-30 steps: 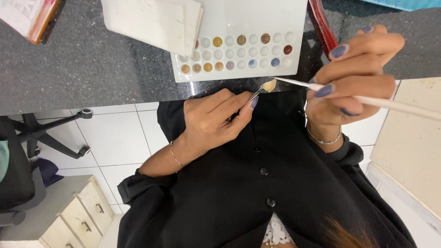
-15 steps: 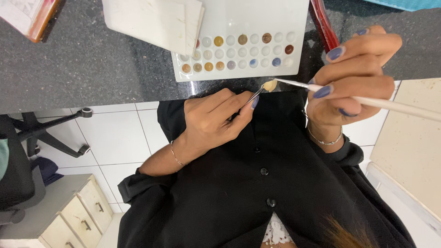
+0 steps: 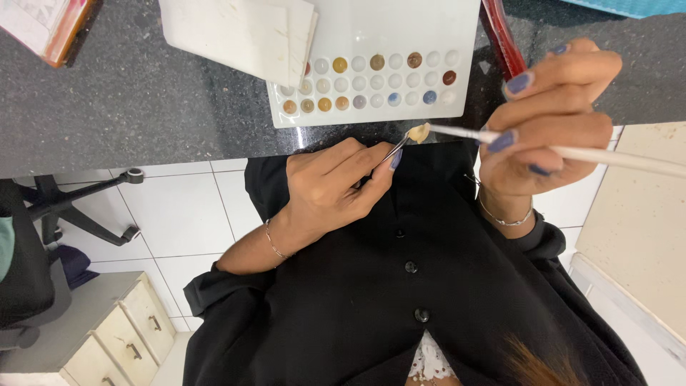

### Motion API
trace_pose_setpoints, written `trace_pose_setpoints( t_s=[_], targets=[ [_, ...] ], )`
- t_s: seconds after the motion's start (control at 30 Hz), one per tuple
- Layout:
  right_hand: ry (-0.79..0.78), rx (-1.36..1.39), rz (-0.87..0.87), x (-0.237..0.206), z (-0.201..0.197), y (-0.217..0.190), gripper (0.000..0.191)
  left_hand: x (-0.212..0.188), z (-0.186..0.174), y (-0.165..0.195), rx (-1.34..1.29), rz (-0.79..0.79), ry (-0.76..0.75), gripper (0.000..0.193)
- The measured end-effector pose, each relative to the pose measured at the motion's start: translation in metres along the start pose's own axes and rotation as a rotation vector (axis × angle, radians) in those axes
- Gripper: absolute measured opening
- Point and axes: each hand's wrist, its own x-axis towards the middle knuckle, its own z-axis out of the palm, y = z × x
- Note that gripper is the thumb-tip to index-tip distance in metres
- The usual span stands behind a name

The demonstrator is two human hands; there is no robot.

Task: The person holds a small dental crown/bridge prosthesis in one hand and uses a fine brush to apply and shape ceramic material on it, dipping the brush into wells of a shade palette. They later use tweezers to hold the prosthesis while continuing to apply material with the brush over the palette.

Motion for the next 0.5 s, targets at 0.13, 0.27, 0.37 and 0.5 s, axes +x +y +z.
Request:
trace_pose_setpoints(
  t_s=[0.13,0.27,0.37,0.5],
  targets=[
    [0.175,-0.080,0.093,-0.001,-0.002,-0.003,0.026,0.000,0.000,0.000,-0.038,-0.044,-0.010,0.008],
    [0.294,-0.187,0.169,-0.001,0.001,-0.006,0.021,0.002,-0.008,0.003,-0.129,-0.129,-0.063,0.010],
    [0.285,-0.229,0.246,-0.001,0.005,-0.014,0.017,0.005,-0.016,0.009,-0.248,-0.247,-0.124,0.010],
    [0.349,-0.149,0.342,-0.002,0.012,-0.020,0.020,0.011,-0.030,0.015,-0.335,-0.313,-0.176,0.014]
  ],
)
